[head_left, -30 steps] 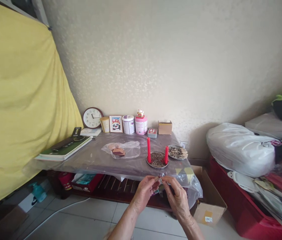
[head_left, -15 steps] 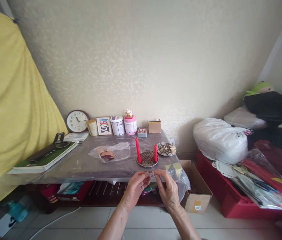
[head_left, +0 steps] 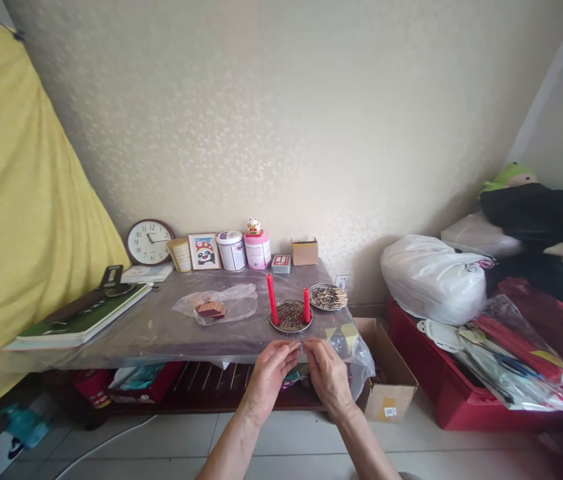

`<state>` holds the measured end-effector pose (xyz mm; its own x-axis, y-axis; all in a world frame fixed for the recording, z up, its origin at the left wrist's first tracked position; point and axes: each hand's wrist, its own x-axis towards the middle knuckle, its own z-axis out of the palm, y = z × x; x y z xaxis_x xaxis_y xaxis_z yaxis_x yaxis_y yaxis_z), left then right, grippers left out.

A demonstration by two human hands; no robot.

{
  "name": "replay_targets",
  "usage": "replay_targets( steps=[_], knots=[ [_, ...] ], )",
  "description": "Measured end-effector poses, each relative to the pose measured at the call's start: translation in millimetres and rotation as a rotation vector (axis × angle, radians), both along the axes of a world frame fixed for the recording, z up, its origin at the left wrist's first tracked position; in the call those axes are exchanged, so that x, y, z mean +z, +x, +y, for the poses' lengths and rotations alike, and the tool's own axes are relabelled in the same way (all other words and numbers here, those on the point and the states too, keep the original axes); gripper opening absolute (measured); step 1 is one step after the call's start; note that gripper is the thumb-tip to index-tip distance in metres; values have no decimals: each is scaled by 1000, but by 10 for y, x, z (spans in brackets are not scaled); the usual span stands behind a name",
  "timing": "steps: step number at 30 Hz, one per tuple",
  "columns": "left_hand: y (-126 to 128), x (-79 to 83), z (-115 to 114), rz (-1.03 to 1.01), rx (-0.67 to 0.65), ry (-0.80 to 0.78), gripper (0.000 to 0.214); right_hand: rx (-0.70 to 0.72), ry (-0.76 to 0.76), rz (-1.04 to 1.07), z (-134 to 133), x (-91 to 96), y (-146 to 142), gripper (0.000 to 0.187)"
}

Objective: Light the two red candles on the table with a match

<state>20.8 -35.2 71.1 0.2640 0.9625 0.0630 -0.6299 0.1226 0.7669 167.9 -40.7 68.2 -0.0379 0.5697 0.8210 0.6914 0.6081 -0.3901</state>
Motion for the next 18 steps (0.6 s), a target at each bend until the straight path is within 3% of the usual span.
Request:
replay_targets(
  steps=[5, 10, 15, 18],
  knots=[
    [-91, 31, -55, 33, -16, 17, 16, -146, -56, 193, 185, -129, 164, 16],
    [-181, -69, -19, 59, 21, -22, 19, -116, -226, 420, 130, -80, 209, 20],
    [-237, -162, 80, 82, 64, -45, 20, -67, -257, 536, 97, -40, 213, 22],
    [-269, -203, 149, 103, 66, -52, 21, -8, -306, 726, 103, -13, 220, 23]
  ],
)
